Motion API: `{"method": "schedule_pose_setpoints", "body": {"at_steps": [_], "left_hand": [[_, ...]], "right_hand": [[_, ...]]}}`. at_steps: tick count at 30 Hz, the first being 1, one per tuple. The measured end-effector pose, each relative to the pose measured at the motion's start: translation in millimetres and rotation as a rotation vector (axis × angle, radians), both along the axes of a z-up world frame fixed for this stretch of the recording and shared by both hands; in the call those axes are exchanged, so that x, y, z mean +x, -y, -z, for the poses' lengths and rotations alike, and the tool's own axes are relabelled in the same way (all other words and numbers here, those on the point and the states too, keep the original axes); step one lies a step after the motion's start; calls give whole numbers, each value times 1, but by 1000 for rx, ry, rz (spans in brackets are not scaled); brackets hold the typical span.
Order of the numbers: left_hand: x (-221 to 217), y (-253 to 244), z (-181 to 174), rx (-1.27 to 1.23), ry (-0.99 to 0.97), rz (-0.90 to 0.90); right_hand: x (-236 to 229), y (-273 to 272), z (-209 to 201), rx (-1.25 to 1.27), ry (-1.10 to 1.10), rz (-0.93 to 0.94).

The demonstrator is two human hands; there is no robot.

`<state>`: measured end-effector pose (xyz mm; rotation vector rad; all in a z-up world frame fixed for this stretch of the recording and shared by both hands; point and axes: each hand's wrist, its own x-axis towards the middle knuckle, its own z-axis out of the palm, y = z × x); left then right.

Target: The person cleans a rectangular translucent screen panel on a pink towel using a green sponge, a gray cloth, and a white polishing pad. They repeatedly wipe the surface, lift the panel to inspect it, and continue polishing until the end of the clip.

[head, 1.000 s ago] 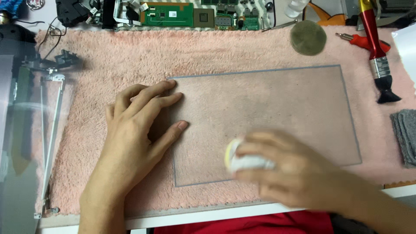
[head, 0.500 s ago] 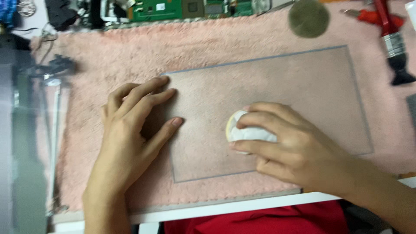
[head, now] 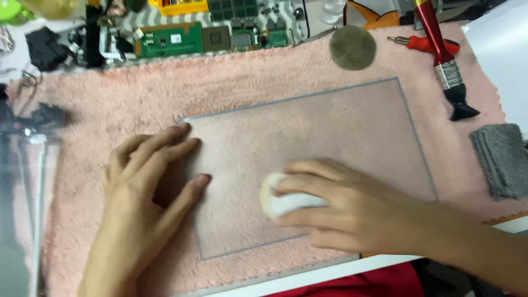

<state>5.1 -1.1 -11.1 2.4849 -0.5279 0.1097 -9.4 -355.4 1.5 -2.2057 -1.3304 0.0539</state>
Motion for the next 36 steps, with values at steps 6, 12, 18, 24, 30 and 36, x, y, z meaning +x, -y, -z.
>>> {"method": "schedule_pose_setpoints", "body": {"at_steps": [6,12,18,24,30,36], "left_hand": [[-1,-1,-1,33,-42,-34],[2,-4,7,59,15,-39],[0,-7,15,92,34,-58],[0,-7,20,110,26,-94],[-1,-6,18,100,36,-76],[-2,-5,15,53,43,-57]], "right_hand": [[39,-6,0,-1,63,194],[23,-6,-8,46,-15,136],[51,-20,-4,102,37,294],[39,13,-4,86,-13,227],[33,-1,0,125,-2,295],[43,28,8,77,13,425]]}}
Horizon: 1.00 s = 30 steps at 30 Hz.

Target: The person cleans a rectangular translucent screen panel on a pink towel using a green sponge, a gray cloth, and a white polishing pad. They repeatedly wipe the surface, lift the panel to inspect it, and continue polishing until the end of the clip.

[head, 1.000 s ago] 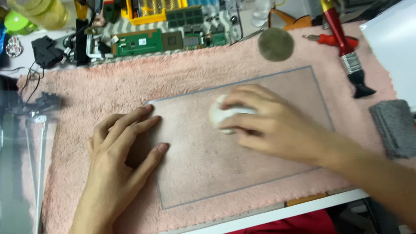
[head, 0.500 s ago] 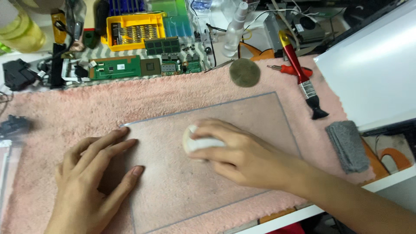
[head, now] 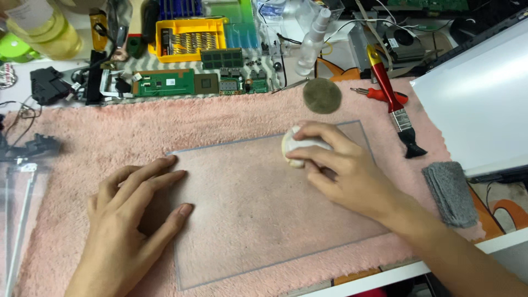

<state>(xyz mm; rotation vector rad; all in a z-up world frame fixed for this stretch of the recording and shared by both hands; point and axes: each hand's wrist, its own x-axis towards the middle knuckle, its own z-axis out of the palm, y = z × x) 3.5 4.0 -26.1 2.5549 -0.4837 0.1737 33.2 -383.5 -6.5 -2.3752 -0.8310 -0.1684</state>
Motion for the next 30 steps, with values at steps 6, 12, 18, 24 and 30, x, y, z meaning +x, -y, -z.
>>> {"method": "schedule_pose_setpoints", "body": {"at_steps": [6,12,18,24,30], "left_hand": [[1,1,-1,-15,-16,-16],[0,2,-1,-30,-12,-2],[0,3,-4,-13,-32,-37],[-2,5,-6,-29,-60,-33],[-2,4,-11,-59,-60,-10]], "right_hand": [[-17,5,-8,24,-34,-88],[-20,4,-3,60,-33,18],[-44,31,0,62,-72,-31],[-52,8,2,42,-5,-34],[-62,37,-1,36,-92,-32]]}}
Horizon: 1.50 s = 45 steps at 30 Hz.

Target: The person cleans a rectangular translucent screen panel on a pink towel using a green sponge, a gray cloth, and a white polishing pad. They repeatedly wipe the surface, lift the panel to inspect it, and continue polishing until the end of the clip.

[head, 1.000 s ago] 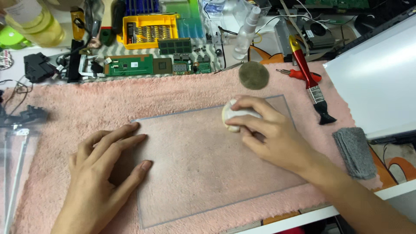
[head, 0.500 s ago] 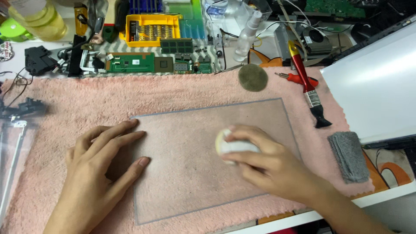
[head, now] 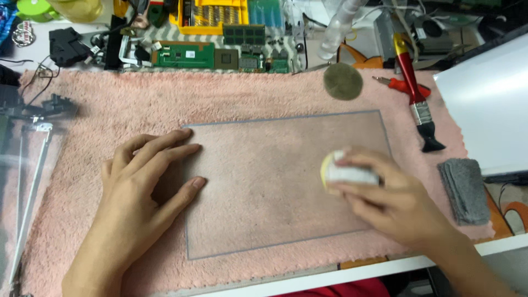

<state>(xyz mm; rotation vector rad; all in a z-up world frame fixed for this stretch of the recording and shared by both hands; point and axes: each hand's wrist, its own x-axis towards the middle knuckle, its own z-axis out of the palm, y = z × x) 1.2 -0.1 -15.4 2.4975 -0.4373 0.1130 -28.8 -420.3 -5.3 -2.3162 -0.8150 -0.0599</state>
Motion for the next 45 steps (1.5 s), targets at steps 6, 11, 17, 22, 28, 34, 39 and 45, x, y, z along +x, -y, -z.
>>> {"method": "schedule_pose_setpoints", "body": {"at_steps": [6,11,17,22,28,34,39,45], "left_hand": [[0,2,-3,-4,18,38],[-3,2,-9,8,-35,16],[-2,3,-3,41,21,37],[0,3,-5,43,16,40],[-1,5,1,54,81,34],[1,2,2,69,42,19],[1,1,2,76,36,3],[-1,1,6,70,50,-18]], "right_hand": [[-20,-28,-1,-18,18,-96],[-22,-6,-4,-77,26,-57],[-40,0,-3,10,3,-77],[-30,34,-10,-150,141,64],[-50,12,-17,0,-144,-58],[-7,20,2,-119,182,211],[-21,5,-11,-75,60,-8],[21,8,17,-76,154,206]]}}
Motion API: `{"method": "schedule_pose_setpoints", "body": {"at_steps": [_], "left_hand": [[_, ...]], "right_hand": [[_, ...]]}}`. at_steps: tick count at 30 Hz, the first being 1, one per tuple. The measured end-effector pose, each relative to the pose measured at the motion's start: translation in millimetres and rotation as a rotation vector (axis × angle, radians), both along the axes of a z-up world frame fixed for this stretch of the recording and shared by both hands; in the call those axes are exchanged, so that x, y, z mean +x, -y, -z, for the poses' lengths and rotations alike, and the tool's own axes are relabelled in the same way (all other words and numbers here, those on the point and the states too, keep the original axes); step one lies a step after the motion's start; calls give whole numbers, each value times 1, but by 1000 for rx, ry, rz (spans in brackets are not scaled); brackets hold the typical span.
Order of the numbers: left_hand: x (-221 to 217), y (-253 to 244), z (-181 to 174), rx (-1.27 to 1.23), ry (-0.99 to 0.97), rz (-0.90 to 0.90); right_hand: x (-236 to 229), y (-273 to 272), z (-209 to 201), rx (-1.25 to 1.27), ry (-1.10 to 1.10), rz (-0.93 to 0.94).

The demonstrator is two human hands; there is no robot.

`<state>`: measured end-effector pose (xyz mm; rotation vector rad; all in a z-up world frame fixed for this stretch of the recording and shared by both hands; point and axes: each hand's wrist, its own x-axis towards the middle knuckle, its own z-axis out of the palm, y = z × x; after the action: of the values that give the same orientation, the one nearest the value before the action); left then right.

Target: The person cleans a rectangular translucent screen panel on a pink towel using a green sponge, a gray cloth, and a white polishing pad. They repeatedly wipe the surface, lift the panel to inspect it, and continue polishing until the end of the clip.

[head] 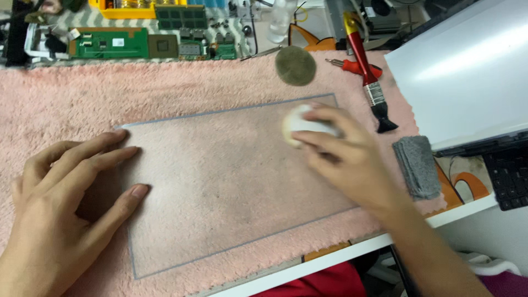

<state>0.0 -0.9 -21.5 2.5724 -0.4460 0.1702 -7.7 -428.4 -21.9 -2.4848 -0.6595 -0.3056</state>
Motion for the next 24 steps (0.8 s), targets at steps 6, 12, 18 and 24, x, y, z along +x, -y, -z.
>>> {"method": "schedule_pose_setpoints", "body": {"at_steps": [6,12,18,24], "left_hand": [[7,1,21,-124,140,80],[11,-1,38,-198,163,90],[12,-2,35,-129,228,45],[10,-7,50,-76,203,9]], "right_hand": [[-5,0,-18,9,-60,-175],[27,-13,-14,54,-32,-83],[21,26,-18,-13,-93,-61],[19,15,-14,-4,-46,-7]]}}
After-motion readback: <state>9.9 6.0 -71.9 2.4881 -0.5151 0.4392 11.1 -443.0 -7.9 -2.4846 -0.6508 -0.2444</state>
